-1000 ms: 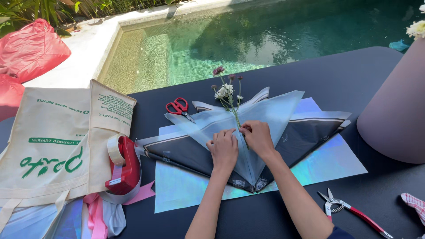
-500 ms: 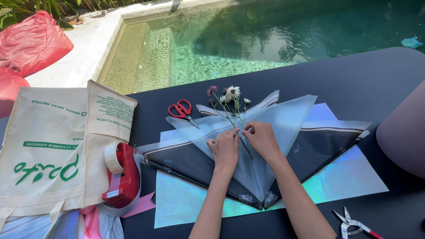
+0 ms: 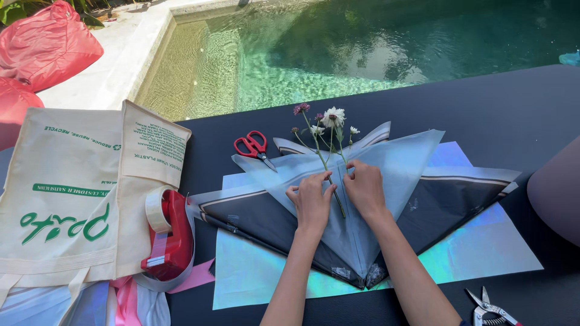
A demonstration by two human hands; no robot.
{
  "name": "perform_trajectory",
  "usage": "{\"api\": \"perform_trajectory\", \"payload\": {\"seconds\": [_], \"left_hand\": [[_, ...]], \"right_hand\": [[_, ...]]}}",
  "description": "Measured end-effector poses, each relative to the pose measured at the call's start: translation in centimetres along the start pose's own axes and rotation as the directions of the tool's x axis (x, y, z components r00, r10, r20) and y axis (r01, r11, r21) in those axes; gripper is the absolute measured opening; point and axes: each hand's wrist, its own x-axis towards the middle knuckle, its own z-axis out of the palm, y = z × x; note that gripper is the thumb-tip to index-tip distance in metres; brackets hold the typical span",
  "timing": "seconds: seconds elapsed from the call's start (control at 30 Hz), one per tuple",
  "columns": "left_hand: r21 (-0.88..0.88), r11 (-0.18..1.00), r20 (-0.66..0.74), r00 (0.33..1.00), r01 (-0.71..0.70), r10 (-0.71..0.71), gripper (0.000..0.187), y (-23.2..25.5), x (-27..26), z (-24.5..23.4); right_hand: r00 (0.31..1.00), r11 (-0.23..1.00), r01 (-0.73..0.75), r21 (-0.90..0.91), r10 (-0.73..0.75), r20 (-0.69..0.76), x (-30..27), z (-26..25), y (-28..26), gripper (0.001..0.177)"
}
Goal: The person selects flowers from a bucket, trims the stems using shears, and places them into a wrapping to form an arrangement.
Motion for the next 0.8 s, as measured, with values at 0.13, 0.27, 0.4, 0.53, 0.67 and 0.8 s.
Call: {"api": "perform_trajectory", "payload": {"seconds": [0.13, 0.27, 0.4, 0.53, 0.67, 0.8], "left_hand": [[-0.074, 0.997, -0.067, 0.998, -0.004, -0.001, 0.032, 0.8, -0.3, -0.6], [-0.129, 0.991, -0.145, 0.989, -0.024, 0.005, 0.03, 1.1, -0.3, -0.9], [-0.21, 0.978, -0.133, 0.99, 0.007, -0.036, 0.029, 1.2, -0.3, -1.1], [-0.123, 0.992, -0.045, 0.998, 0.036, -0.042, 0.031, -0.7, 0.1, 0.4], [-0.049, 0.998, 0.032, 0.999, 0.043, -0.041, 0.037, -1.2, 0.3, 0.6], [-0.057, 0.996, 0.036, 0.997, 0.068, -0.066, 0.049, 0.0, 0.0, -0.1]], "right_hand": [[0.999, 0.995, -0.01, 0.096, 0.014, -0.04, -0.7, -0.9, -0.9, 0.023], [0.999, 0.991, -0.043, 0.124, 0.044, -0.008, -0.3, 0.2, 0.7, 0.021], [0.998, 0.978, -0.059, 0.202, 0.058, 0.011, -0.4, -0.4, -0.2, 0.022], [0.999, 0.978, -0.037, 0.204, 0.033, 0.024, -0.5, 0.0, -0.1, 0.022], [0.996, 0.979, -0.061, 0.192, 0.047, 0.077, -1.4, -1.1, -1.3, 0.022], [0.996, 0.981, -0.057, 0.188, 0.043, 0.078, -0.9, -0.1, -0.4, 0.028]]}}
